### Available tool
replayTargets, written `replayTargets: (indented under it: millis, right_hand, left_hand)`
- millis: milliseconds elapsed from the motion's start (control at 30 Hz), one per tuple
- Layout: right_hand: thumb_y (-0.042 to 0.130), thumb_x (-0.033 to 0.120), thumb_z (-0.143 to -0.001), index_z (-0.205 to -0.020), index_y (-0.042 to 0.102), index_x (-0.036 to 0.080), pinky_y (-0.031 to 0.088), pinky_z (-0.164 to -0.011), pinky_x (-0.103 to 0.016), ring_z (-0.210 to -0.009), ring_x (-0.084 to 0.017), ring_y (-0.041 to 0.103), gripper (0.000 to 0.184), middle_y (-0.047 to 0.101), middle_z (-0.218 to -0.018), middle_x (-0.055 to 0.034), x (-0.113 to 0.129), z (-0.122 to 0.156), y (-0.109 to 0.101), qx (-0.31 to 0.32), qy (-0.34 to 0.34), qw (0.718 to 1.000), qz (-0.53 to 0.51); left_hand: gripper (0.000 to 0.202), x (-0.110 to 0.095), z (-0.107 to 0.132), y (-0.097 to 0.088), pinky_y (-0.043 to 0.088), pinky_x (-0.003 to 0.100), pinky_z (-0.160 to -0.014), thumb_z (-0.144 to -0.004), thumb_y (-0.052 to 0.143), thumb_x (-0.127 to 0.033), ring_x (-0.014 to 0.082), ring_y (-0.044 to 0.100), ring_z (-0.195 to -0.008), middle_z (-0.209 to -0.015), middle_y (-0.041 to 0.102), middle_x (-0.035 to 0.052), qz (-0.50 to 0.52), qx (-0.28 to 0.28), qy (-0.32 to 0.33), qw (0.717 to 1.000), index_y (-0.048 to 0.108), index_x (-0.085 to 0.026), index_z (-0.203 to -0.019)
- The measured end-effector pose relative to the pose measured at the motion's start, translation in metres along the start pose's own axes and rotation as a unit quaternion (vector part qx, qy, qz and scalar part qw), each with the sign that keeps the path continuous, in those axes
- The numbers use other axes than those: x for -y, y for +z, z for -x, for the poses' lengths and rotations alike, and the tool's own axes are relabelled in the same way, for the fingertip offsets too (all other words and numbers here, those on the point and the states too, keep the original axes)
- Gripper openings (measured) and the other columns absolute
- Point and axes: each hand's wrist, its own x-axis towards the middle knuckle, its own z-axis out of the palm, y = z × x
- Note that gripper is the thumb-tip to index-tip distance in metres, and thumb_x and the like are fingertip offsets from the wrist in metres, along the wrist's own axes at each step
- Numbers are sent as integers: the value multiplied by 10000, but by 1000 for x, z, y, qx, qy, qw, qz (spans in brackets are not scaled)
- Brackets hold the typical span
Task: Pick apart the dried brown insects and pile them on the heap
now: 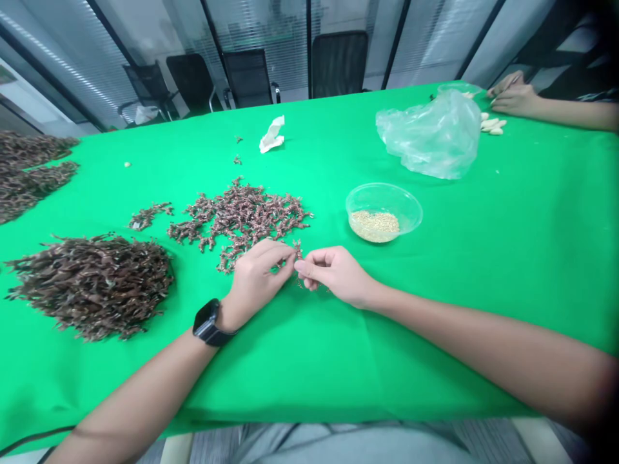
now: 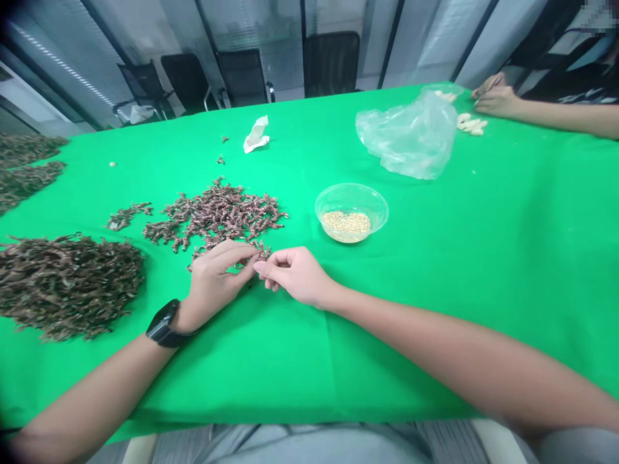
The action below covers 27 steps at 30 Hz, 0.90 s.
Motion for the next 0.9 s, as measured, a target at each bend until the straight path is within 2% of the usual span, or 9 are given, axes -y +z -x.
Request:
replayTargets:
  millis: [100, 167, 233, 333, 433, 500, 567, 733, 900]
  right_hand:
    - [780, 625, -747, -654, 627, 162, 425, -571, -247, -561, -111, 543, 496, 639, -616, -12, 0, -1, -2, 13, -4, 1000, -7]
    - [760, 612, -778, -656, 611, 163, 403, -558, -245, -553, -105, 520, 488, 626, -613, -4, -2, -2, -3, 2, -29, 999, 24]
    - [743, 577, -816, -660, 600, 164, 372, -547, -244, -544, -98, 480, 464, 592, -598, 13, -5, -3, -5, -24, -66, 994, 80]
    - [713, 485, -877, -679, 598, 163, 357, -568, -248, -568, -97, 458, 395, 562, -602, 28, -10, -3, -7, -54, -123, 976, 169]
    - [688, 415, -917, -686, 596, 163, 361, -603, -253, -598, -101, 469, 353, 571, -618, 27, -12, -3, -10, -58, -172, 954, 240]
    - [683, 398, -926, -690, 596, 164, 362, -617, -256, -611, -105, 482, 344, 589, -637, 20, -13, -3, -11, -59, -201, 938, 277]
    - [683, 388, -930, -705, 604, 164, 368, -631, -260, -627, -112, 508, 326, 617, -669, 8, -13, -4, -12, -58, -223, 925, 301]
    - [689, 360, -931, -736, 623, 169, 378, -645, -262, -650, -126, 546, 281, 649, -706, -9, -15, -4, -13, -52, -247, 910, 329]
    - [691, 321, -930, -740, 625, 172, 385, -649, -260, -650, -129, 547, 250, 639, -704, -12, -15, -3, -13, -51, -271, 895, 352]
  left_hand:
    - [106, 0, -1, -1, 514, 288, -814, -931, 645, -217, 173, 674, -868, -940, 760, 73, -8, 9, 6, 1000, 747, -185, -930]
    - [115, -2, -2, -1, 499, 282, -784, -938, 634, -244, 163, 648, -825, -919, 740, 66, 35, 19, -71, 997, 730, -184, -919]
    - [140, -4, -3, -1, 473, 259, -704, -938, 631, -283, 138, 596, -730, -825, 691, 39, 140, 37, -194, 970, 698, -175, -879]
    - [189, -7, -5, 1, 425, 225, -616, -921, 650, -321, 106, 507, -628, -676, 572, -7, 358, 82, -351, 861, 650, -162, -820]
    - [148, -6, -7, 2, 420, 201, -592, -864, 705, -275, 87, 484, -615, -687, 548, -14, 505, 92, -429, 744, 645, -147, -819]
    - [128, -6, -7, 2, 436, 193, -584, -825, 731, -230, 79, 492, -614, -706, 553, -10, 553, 84, -459, 690, 648, -134, -804]
    - [128, -7, -8, 1, 456, 188, -583, -797, 740, -192, 75, 507, -611, -697, 557, -4, 579, 77, -479, 655, 642, -122, -753]
    - [105, -8, -11, -2, 481, 173, -573, -784, 735, -157, 73, 552, -614, -720, 620, 28, 603, 77, -515, 605, 669, -100, -726]
    - [109, -5, -11, -5, 460, 171, -554, -792, 713, -154, 61, 524, -578, -729, 625, 30, 598, 100, -522, 600, 678, -94, -707]
